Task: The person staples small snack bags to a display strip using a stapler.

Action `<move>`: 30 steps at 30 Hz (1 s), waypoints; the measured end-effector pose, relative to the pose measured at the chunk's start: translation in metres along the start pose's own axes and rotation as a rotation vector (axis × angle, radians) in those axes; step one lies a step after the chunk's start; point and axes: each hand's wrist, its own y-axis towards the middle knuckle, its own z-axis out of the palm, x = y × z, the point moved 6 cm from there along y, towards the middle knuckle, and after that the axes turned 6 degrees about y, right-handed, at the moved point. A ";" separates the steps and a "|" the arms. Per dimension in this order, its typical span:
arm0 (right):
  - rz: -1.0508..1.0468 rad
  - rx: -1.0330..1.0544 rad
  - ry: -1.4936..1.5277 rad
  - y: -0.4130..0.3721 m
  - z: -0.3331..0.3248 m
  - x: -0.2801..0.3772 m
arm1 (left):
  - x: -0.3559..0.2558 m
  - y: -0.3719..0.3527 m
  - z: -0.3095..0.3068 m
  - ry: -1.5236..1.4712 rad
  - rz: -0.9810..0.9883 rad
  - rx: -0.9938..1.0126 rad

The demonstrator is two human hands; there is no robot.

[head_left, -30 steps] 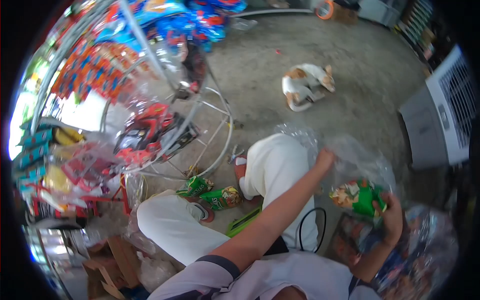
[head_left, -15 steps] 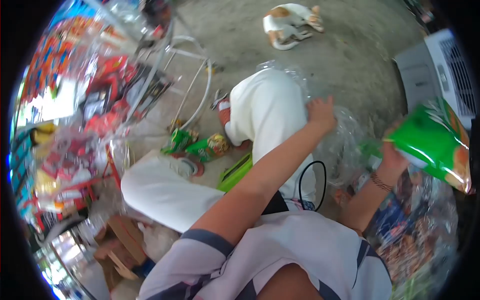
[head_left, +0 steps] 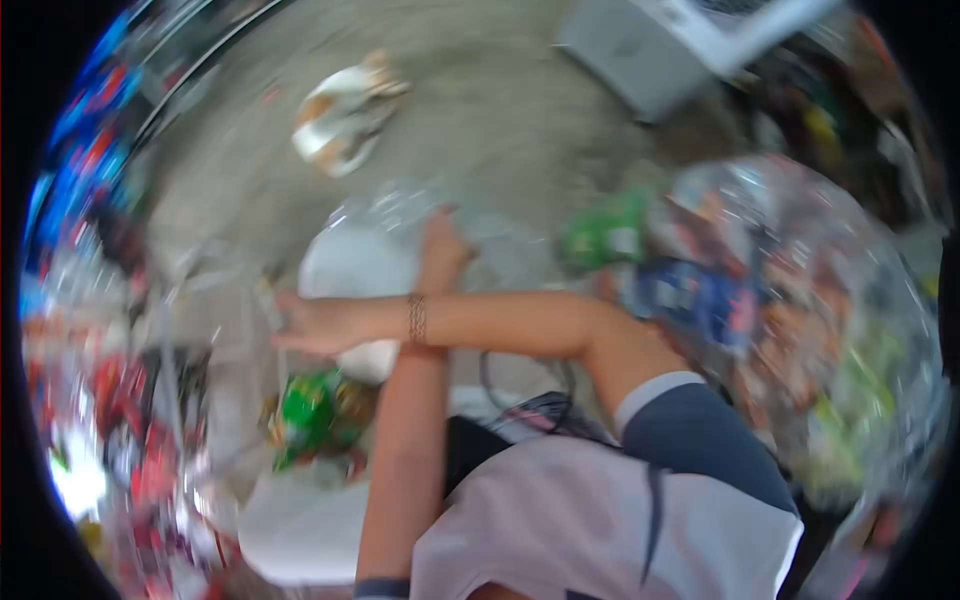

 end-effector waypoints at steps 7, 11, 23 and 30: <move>-0.298 -1.163 -0.646 -0.353 -0.141 0.178 | 0.027 0.028 0.019 -0.722 -0.451 0.240; -0.415 -2.238 -1.597 -0.624 -0.037 0.288 | 0.022 0.049 0.020 -1.130 -0.238 -0.071; 0.566 -2.310 -0.482 -0.957 -0.056 0.112 | 0.040 0.045 0.022 -1.005 -0.522 0.067; 0.588 -2.065 -0.982 -0.884 -0.057 0.168 | 0.023 0.022 0.007 -1.095 -0.482 0.087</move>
